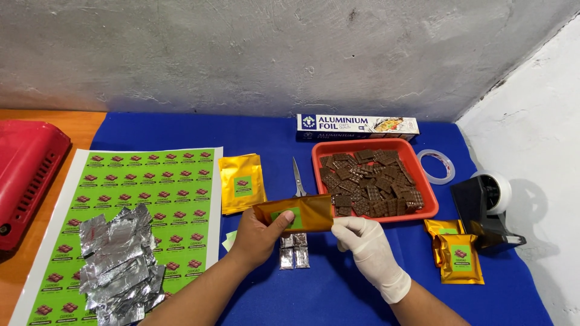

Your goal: The person places small foil-wrapped chocolate pieces into a gold pouch one at a time. The person folds the pouch open, inserts each piece, and sets the pouch down between insertions.

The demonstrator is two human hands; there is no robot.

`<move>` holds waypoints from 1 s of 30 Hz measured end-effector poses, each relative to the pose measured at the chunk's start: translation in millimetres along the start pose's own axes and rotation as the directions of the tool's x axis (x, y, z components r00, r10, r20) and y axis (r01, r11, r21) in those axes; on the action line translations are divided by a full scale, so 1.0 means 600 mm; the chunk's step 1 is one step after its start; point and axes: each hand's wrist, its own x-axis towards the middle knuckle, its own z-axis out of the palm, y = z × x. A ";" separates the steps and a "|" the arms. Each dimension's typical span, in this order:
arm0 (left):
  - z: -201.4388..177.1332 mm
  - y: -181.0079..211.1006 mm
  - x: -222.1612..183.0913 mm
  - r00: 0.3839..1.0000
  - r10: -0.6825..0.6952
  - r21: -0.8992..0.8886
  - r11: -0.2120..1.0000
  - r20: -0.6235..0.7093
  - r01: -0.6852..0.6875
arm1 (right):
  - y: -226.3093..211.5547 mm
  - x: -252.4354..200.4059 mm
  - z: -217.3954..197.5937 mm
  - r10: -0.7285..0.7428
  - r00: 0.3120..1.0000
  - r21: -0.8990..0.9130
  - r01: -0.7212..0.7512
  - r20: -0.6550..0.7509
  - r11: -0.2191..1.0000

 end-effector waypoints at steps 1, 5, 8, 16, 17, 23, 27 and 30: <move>0.003 0.004 -0.001 1.000 0.000 -0.002 1.000 -0.001 0.000 | 0.004 0.001 0.000 0.001 1.000 -0.002 -0.001 0.001 1.000; 0.013 0.018 -0.003 0.974 -0.225 -0.135 0.966 -0.022 0.220 | 0.009 0.000 0.003 -0.092 0.993 -0.189 0.105 0.078 0.976; 0.016 0.025 -0.001 0.941 -0.339 -0.203 0.922 -0.011 0.329 | 0.002 -0.007 0.006 -0.299 0.950 -0.367 0.311 0.090 0.877; 0.014 0.040 0.002 0.891 -0.451 -0.394 0.811 0.051 0.433 | 0.014 -0.011 -0.007 -0.579 0.815 -0.494 0.501 -0.008 0.711; 0.013 0.041 0.002 0.891 -0.450 -0.399 0.808 0.056 0.433 | 0.015 -0.012 -0.008 -0.553 0.833 -0.451 0.488 -0.015 0.747; 0.013 0.034 0.002 0.889 -0.454 -0.329 0.833 0.056 0.446 | 0.012 -0.007 -0.006 -0.494 0.865 -0.390 0.485 0.086 0.783; 0.014 0.032 0.003 0.875 -0.482 -0.304 0.826 0.057 0.475 | 0.012 -0.005 -0.008 -0.544 0.830 -0.428 0.540 0.126 0.725; 0.015 0.034 0.003 0.873 -0.483 -0.298 0.826 0.060 0.478 | 0.011 -0.007 -0.011 -0.496 0.861 -0.362 0.501 0.112 0.786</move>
